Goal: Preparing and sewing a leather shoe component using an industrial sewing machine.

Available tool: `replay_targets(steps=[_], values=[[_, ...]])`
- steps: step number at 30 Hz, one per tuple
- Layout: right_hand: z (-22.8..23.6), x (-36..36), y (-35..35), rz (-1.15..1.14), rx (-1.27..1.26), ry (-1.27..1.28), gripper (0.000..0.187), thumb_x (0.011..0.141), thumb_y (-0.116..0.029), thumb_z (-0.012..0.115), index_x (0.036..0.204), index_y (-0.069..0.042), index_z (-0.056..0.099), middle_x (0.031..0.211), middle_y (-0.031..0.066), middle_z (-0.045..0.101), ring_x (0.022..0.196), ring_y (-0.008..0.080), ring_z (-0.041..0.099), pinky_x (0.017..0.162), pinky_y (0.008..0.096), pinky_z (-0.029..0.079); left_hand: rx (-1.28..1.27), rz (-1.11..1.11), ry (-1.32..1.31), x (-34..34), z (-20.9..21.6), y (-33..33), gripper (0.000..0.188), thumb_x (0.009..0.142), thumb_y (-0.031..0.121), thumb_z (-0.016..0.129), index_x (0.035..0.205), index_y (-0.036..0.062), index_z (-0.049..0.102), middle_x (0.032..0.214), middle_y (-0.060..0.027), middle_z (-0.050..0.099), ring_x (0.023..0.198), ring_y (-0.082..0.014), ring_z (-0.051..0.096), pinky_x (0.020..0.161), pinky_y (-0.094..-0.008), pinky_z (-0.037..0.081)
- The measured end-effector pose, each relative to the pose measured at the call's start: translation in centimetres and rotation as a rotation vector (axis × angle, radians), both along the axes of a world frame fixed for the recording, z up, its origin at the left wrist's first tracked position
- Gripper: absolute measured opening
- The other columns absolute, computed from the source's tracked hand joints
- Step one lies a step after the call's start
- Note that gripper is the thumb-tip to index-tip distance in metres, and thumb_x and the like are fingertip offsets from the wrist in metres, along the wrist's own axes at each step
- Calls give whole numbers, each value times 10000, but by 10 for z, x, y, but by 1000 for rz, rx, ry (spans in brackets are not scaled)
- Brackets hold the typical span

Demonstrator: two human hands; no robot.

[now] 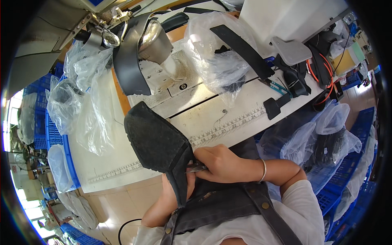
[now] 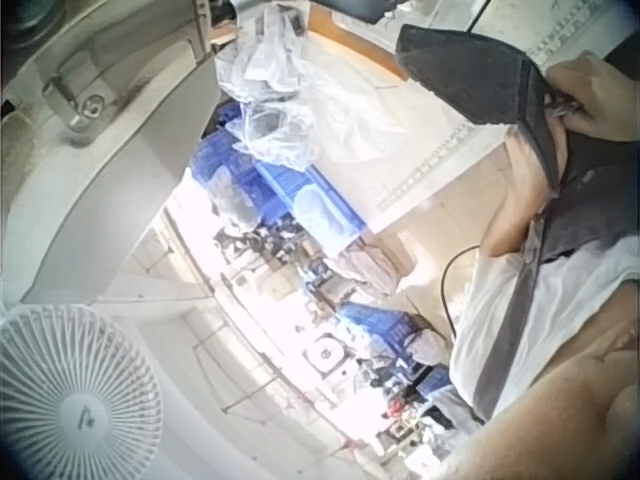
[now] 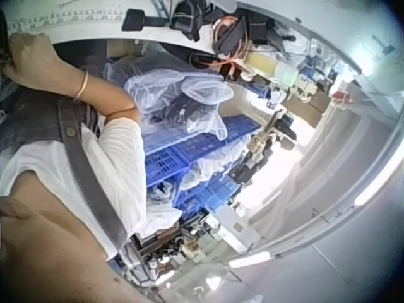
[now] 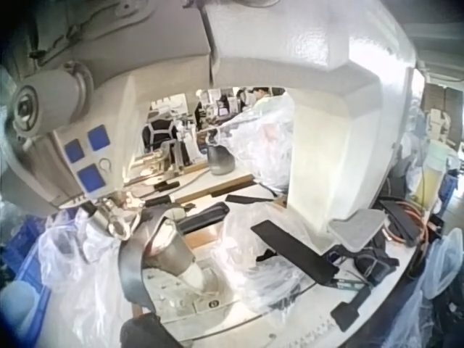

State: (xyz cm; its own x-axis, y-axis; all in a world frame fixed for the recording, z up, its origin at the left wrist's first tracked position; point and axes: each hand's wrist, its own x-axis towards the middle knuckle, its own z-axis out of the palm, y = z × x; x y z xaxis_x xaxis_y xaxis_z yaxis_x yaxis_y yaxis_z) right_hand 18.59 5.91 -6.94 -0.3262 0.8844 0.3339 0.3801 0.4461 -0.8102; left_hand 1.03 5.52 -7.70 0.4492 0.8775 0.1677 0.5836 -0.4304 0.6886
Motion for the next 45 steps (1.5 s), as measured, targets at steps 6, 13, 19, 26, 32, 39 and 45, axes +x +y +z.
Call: replay_targets(steps=[6,13,19,26,32,39,45], values=[[3,1,3,19,42,22,249,670,-96,653,761,13,449,640,149,512,558,333,562,468,387,447,-26,37,-54,3,3,-1,269,730,14,556,997,-13,575,938,-180,591,861,-361,572,797,-423,427],[5,2,5,15,28,29,255,668,-95,655,772,12,448,646,145,507,570,332,563,470,385,445,-21,89,-78,8,2,-3,246,759,25,538,1001,-8,564,918,-162,585,865,-338,569,793,-419,426],[6,0,5,21,26,74,251,663,-89,653,782,12,457,647,145,508,581,332,561,485,387,446,-10,68,-103,14,15,-5,195,858,56,448,1011,-13,547,910,-163,577,878,-323,560,804,-404,417],[6,1,7,15,-18,117,203,678,-64,634,802,11,493,631,140,513,569,306,560,494,357,436,38,69,-93,17,17,-3,193,884,79,430,988,-33,549,906,-173,572,861,-312,555,795,-385,412],[18,12,14,135,-378,341,108,753,-18,539,848,19,573,616,72,566,552,126,542,507,261,421,-258,201,-82,15,41,0,179,895,125,454,891,-17,563,778,-109,572,704,-230,563,665,-327,427],[30,19,11,111,-494,522,152,788,-26,546,920,10,612,683,32,625,562,59,536,516,194,408,-324,281,-155,20,56,5,185,889,141,472,882,-20,562,734,-83,574,653,-193,565,636,-297,436],[38,16,18,92,-352,344,135,710,-22,629,842,4,620,648,31,604,530,33,493,482,190,399,-71,191,-24,22,58,4,229,878,147,474,979,-43,551,917,-161,580,896,-287,554,844,-370,393]])
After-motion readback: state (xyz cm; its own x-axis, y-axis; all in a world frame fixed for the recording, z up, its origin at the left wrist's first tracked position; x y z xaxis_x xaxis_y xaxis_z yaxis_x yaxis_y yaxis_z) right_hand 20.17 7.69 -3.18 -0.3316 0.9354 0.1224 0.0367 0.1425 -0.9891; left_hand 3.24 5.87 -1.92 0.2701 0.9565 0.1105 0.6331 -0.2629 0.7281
